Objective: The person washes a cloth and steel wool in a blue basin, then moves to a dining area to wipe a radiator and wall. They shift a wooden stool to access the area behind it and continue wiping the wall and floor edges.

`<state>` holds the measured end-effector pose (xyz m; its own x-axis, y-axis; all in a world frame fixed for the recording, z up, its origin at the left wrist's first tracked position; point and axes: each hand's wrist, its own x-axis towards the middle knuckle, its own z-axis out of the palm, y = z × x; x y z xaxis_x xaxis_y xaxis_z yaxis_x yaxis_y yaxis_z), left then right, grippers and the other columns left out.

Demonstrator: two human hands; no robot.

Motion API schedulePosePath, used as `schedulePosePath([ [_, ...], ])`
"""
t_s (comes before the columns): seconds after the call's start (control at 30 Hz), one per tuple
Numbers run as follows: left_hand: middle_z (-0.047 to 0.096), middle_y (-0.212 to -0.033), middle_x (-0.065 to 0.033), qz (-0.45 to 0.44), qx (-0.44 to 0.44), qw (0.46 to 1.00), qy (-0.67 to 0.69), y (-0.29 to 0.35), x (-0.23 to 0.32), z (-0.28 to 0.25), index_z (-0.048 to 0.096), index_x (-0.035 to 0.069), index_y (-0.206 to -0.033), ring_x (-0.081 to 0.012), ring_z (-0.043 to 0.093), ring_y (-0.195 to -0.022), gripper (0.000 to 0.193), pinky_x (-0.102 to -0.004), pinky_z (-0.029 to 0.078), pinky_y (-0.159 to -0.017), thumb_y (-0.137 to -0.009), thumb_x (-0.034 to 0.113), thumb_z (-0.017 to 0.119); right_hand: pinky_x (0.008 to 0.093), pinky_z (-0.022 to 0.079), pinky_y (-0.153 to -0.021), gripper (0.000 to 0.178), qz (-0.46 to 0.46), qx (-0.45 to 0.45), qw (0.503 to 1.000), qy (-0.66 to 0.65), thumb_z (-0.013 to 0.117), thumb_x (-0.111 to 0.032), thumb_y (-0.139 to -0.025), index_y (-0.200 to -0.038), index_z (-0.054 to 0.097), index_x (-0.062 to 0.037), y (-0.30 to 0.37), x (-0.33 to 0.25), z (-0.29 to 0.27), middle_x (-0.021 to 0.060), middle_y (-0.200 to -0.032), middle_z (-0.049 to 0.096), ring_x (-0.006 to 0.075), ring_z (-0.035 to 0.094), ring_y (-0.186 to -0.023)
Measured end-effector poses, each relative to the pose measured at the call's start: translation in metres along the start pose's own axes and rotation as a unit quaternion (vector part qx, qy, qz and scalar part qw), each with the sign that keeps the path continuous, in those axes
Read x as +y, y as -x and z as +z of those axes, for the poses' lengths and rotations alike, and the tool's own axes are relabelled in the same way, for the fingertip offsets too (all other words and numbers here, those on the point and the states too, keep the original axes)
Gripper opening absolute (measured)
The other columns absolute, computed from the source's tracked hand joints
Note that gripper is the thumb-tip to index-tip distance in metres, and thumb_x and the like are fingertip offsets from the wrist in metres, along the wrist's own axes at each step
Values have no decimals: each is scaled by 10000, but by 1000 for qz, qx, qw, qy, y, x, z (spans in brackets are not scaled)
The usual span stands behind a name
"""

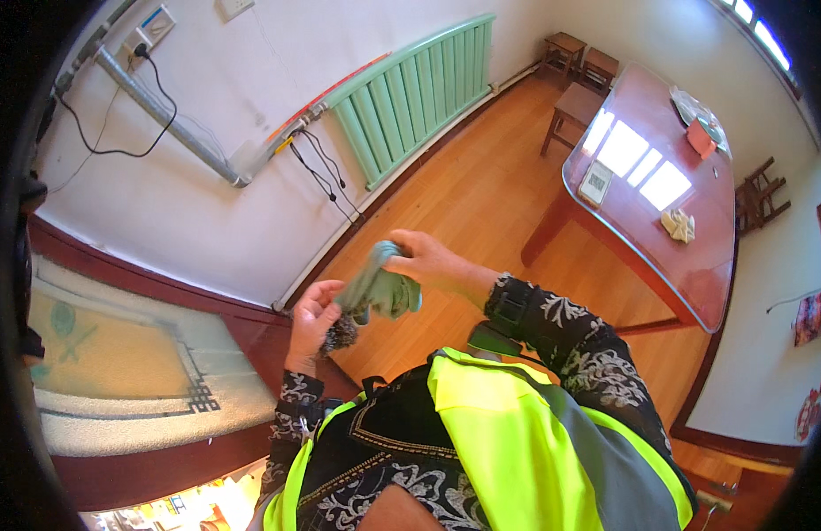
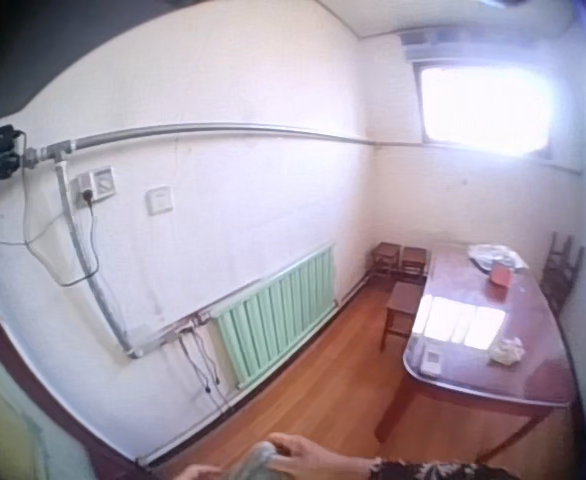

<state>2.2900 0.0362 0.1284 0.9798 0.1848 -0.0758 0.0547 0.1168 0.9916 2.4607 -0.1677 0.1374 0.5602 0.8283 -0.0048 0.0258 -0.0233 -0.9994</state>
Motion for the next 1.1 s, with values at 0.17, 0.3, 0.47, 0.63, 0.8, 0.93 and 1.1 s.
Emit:
schedulePosePath([
  [0.17,579,-947,-44,-20,-42,997,-56,-55,20,33,393,-2,-1326,-136,577,-846,741,-234,459,-760,-754,276,773,313,476,-739,314,-48,-64,996,27,619,-238,-808,-1036,569,-28,-48,-21,-44,87,-883,604,179,581,-833],
  [0.3,631,-996,-35,-111,-8,993,-39,-101,13,72,582,20,-1126,-131,592,-879,431,-275,482,-790,-775,202,753,366,487,-751,359,-135,-91,979,119,651,-286,-770,-1006,585,-24,-83,-12,-76,158,-903,621,304,610,-840],
  [0.47,646,-951,-44,12,98,995,-32,-146,39,53,603,-16,-1067,-139,614,-839,277,-297,518,-744,-851,145,661,338,492,-698,376,-111,64,988,83,672,-356,-787,-953,611,-25,-144,19,-125,105,-803,622,220,603,-740],
  [0.63,619,-1067,-52,115,148,980,-68,-224,61,29,588,-6,-1127,-129,581,-922,294,-285,496,-778,-857,101,638,327,483,-710,506,85,-12,992,-96,565,-515,-857,-1085,594,-64,-177,54,-158,55,-958,602,151,566,-810],
  [0.8,570,-1078,-49,143,-27,971,-190,-340,51,33,594,-12,-1084,-148,576,-915,294,-287,478,-811,-814,88,658,445,383,-970,569,196,-140,878,-414,543,-467,-885,-1313,436,-107,-235,72,-180,86,-1230,520,264,487,-1141],
  [0.93,535,-1150,-91,36,-247,919,-305,-423,66,35,580,-7,-1121,-128,571,-895,448,-269,476,-775,-739,172,730,379,404,-963,617,-204,16,978,32,725,-233,-738,-1271,457,-77,-289,75,-228,76,-1197,535,205,503,-1109],
  [1.1,566,-1162,-119,118,-294,902,-293,-506,97,45,578,29,-1168,-168,606,-783,508,-285,490,-722,-725,214,743,318,468,-793,335,-287,90,928,-219,683,-95,-762,-1060,535,-57,-327,43,-313,49,-1009,550,172,534,-900],
])
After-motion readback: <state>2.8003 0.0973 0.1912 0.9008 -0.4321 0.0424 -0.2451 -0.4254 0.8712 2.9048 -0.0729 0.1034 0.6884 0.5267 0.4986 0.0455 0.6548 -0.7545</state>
